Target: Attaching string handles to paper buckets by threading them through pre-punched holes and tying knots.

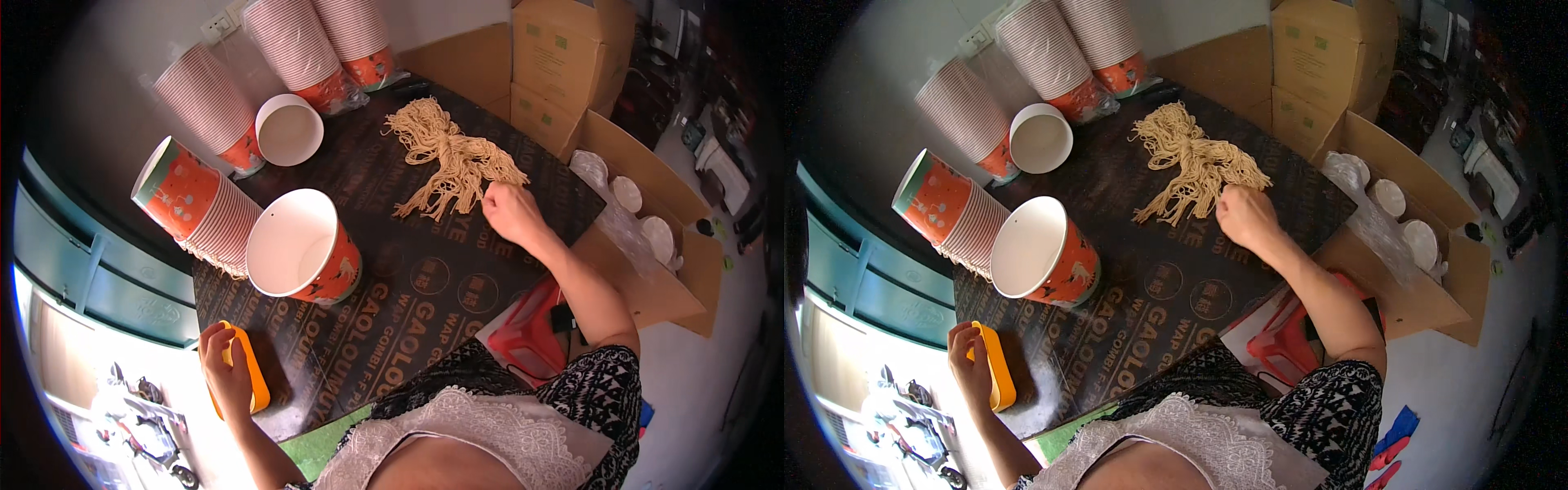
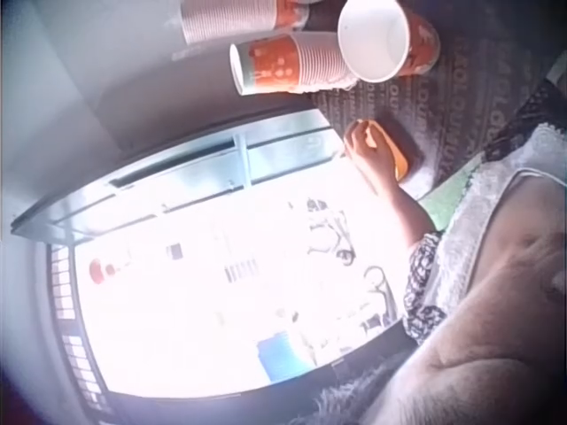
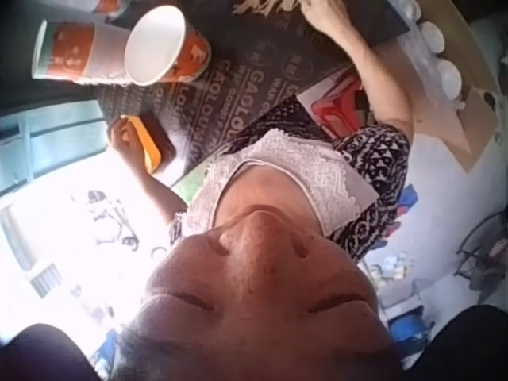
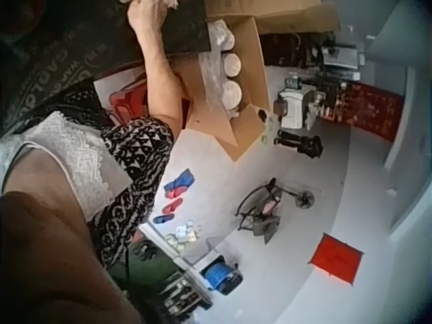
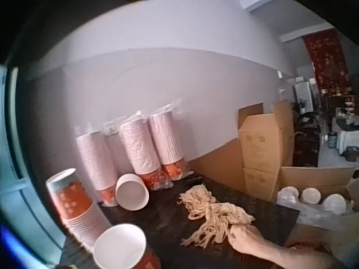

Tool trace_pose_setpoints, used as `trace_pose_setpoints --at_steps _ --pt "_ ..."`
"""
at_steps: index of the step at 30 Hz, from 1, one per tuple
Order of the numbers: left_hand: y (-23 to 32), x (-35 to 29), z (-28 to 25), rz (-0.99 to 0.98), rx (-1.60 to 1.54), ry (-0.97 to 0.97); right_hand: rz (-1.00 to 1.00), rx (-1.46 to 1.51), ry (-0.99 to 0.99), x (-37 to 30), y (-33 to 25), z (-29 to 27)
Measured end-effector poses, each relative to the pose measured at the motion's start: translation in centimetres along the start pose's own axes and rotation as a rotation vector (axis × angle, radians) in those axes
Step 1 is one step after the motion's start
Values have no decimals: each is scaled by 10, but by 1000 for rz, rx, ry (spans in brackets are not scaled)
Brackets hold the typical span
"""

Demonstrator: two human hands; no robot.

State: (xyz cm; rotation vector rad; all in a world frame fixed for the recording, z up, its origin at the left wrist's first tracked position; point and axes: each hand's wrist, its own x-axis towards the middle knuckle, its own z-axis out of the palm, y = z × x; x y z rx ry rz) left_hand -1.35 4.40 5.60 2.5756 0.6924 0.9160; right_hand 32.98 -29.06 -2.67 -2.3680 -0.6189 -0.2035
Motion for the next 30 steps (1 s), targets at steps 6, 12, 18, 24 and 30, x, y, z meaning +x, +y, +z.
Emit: trace_pose_setpoints --at_steps 6,12,18,24,30 --pt "18 -2 5 77 -3 3 -622 -218 -277 -51 -66 27" --pt "72 -7 31 345 -158 -117 -588 40 -304 -55 -65 41" --pt "141 11 89 584 -353 -429 -609 46 -405 -58 -43 43" --pt "201 74 229 687 -139 -489 -598 6 -482 -62 -31 38" --pt "221 98 339 335 223 -776 -686 57 -381 -74 -31 35"
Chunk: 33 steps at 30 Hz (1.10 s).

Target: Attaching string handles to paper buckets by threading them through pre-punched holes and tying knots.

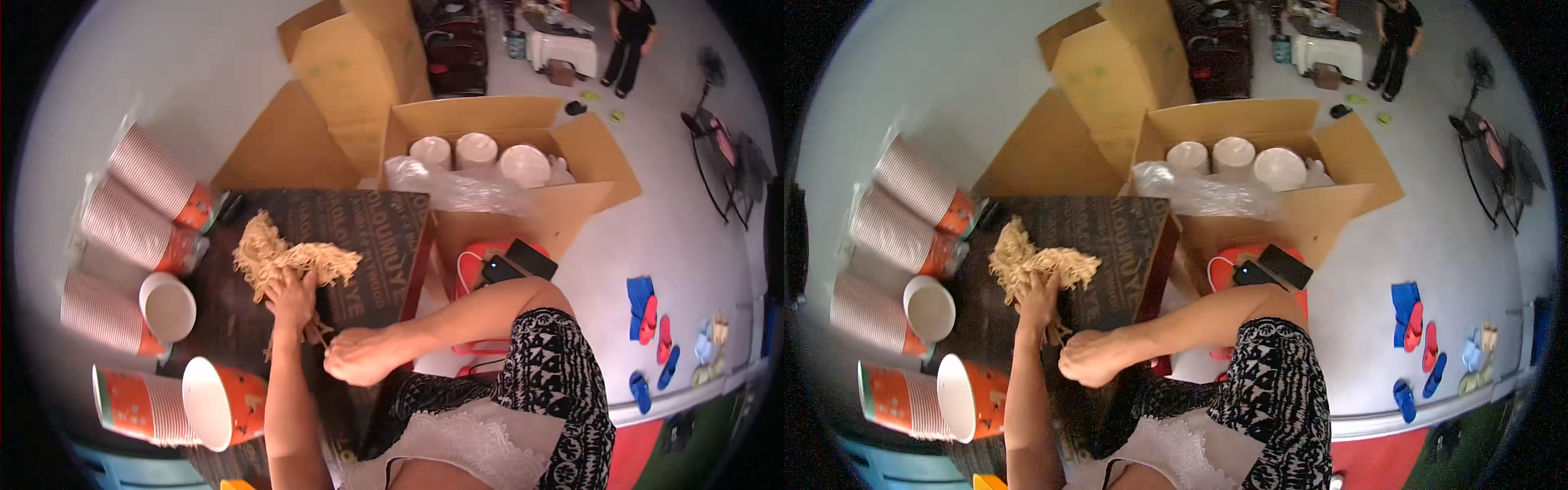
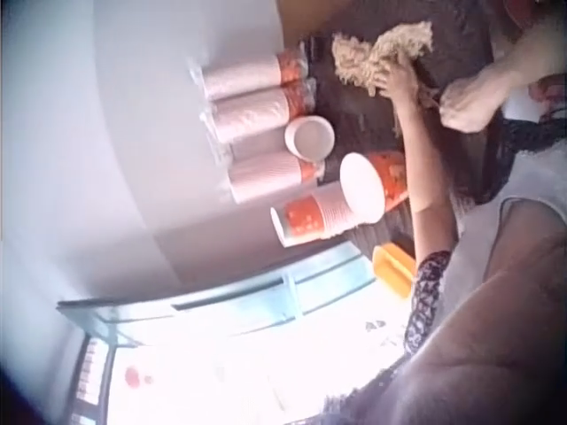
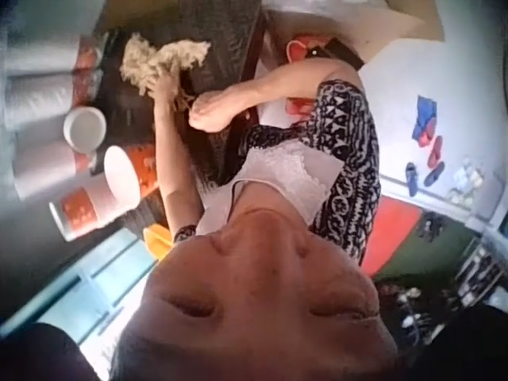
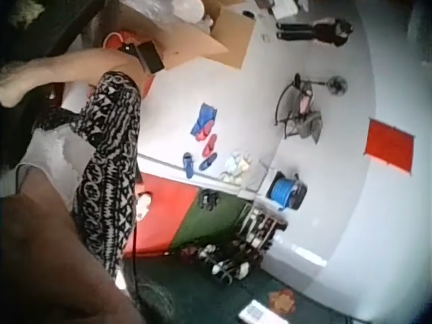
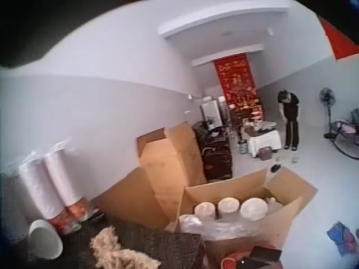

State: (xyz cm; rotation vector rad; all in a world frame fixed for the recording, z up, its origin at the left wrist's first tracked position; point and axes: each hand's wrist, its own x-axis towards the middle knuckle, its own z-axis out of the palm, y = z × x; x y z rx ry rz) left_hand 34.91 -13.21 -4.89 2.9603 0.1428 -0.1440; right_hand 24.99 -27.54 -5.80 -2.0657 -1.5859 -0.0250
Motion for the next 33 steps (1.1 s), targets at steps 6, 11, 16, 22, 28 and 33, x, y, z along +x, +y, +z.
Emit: trace_pose_setpoints --at_steps 6,11,16,22,28,33 --pt "1 75 0 -104 16 36 -127 293 -163 -21 -29 -8" --pt "-35 129 6 -184 -4 132 -377 745 -461 -25 -50 -27" --pt "-33 118 -2 -181 -81 250 -381 990 -379 -24 -45 -34" --pt "3 15 -52 335 -714 469 -241 1077 -152 -13 -47 -48" --pt "28 -152 -121 190 -934 202 -121 1142 105 -2 -50 -74" --pt "-31 -221 -102 195 -1350 -58 -8 1418 99 29 -66 -75"
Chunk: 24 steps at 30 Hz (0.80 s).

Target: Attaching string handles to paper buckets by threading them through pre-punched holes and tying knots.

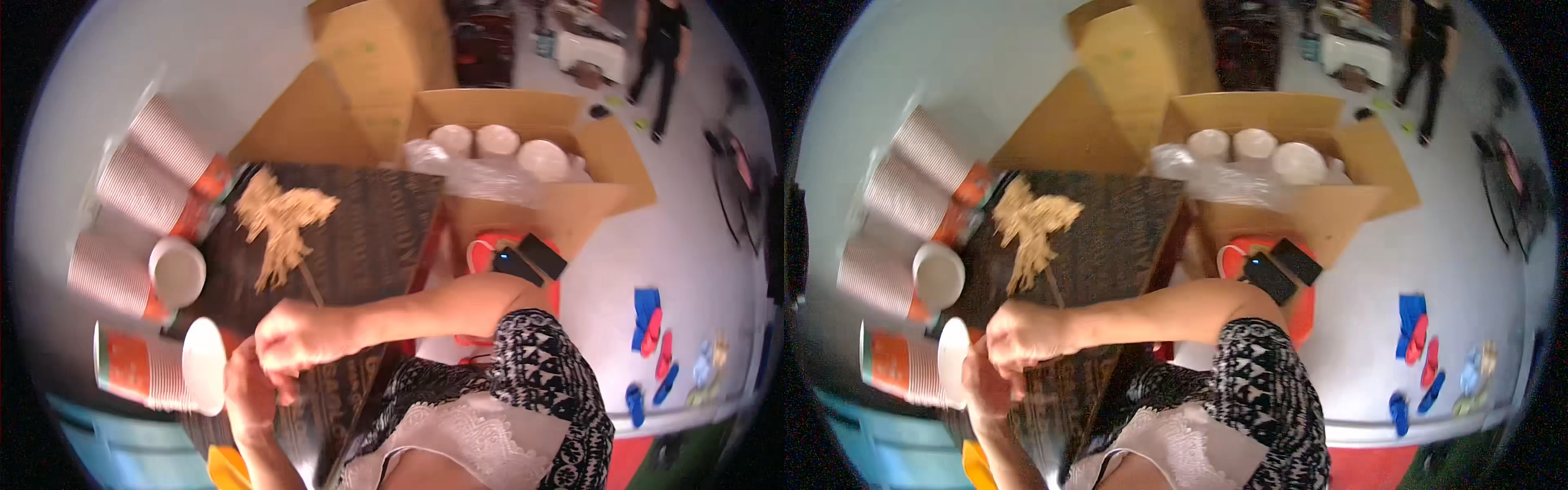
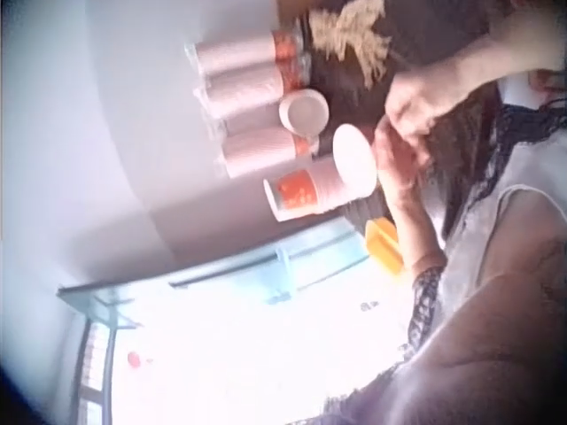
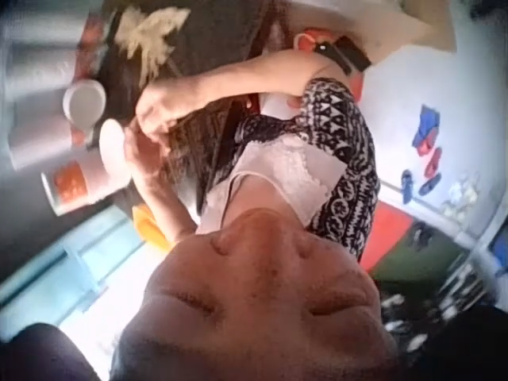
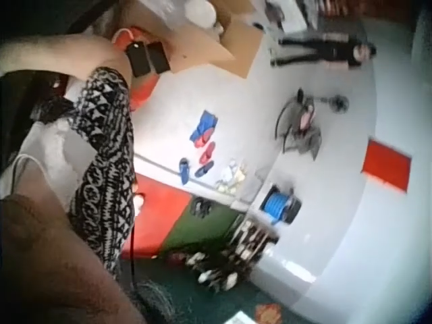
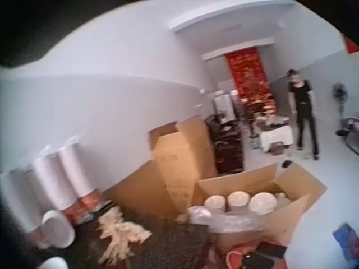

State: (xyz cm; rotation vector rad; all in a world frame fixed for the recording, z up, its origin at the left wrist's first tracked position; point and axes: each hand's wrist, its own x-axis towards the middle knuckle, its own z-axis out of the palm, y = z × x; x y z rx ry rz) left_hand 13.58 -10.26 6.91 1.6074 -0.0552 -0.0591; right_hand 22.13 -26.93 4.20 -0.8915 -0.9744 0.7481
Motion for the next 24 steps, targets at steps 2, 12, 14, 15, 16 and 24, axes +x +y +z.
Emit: trace_pose_setpoints --at_steps 2,12,14,15,16,24 --pt "-7 -11 -2 -14 -62 -3 38 -6 58 9 -2 -3" --pt "-30 -54 -35 -233 -97 125 111 265 77 53 32 3" --pt "-34 -54 -39 -234 -104 99 151 340 40 58 35 5" --pt "-35 -51 -36 -228 -93 122 161 322 62 58 34 5" --pt "-36 -49 -34 -215 36 167 170 283 31 61 37 3" --pt "-50 -60 -33 9 220 582 -50 -351 -125 96 52 7"
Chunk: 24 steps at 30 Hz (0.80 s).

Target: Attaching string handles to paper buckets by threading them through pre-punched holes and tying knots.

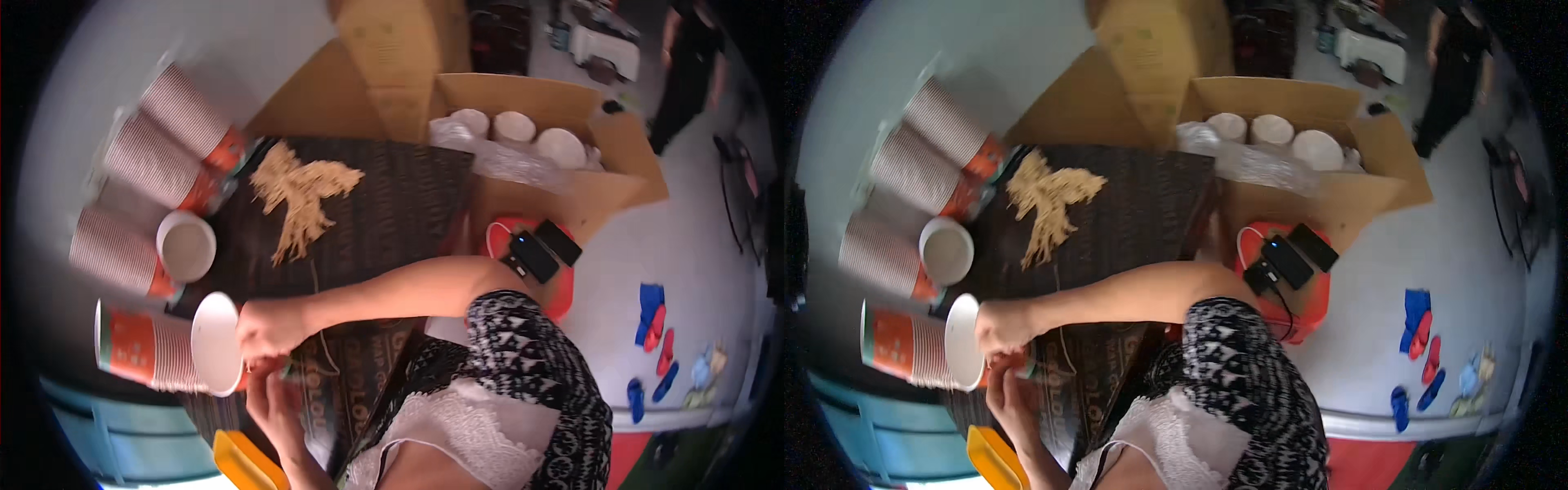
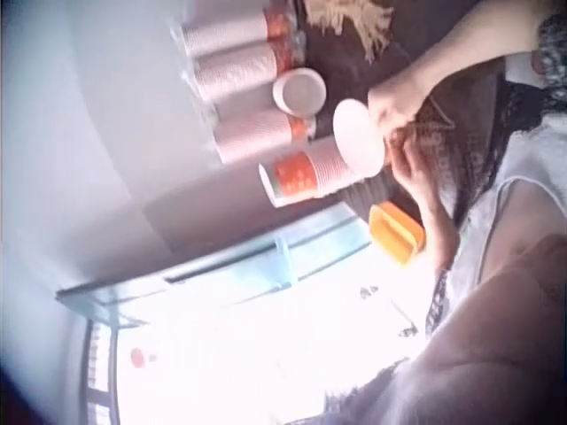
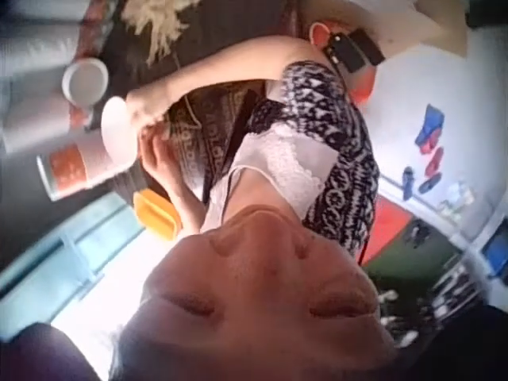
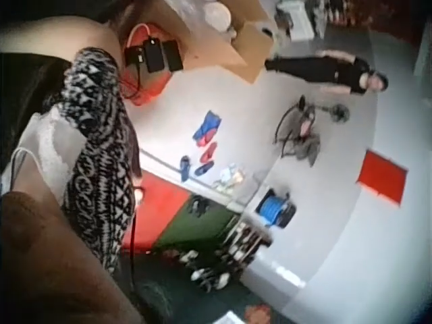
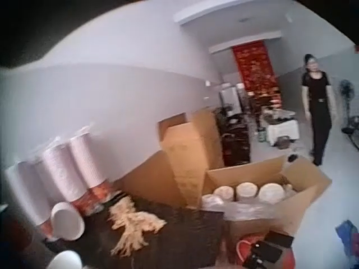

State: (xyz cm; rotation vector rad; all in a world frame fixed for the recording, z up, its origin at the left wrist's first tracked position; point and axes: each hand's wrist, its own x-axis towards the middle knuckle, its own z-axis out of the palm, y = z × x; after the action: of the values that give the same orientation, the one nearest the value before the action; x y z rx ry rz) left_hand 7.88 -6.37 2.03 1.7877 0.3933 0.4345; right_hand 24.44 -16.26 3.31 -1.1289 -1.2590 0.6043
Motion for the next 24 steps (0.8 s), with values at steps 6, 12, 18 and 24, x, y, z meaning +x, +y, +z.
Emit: trace_pose_setpoints --at_steps 6,12,18,24 --pt "-1 0 2 -83 -281 163 -238 -574 -170 27 45 9" --pt "-22 3 -2 -15 -174 23 -81 -380 -305 23 55 6" --pt "-38 13 1 63 93 61 76 -197 -276 14 73 9" --pt "-44 12 0 101 110 98 131 -129 -228 14 82 12"
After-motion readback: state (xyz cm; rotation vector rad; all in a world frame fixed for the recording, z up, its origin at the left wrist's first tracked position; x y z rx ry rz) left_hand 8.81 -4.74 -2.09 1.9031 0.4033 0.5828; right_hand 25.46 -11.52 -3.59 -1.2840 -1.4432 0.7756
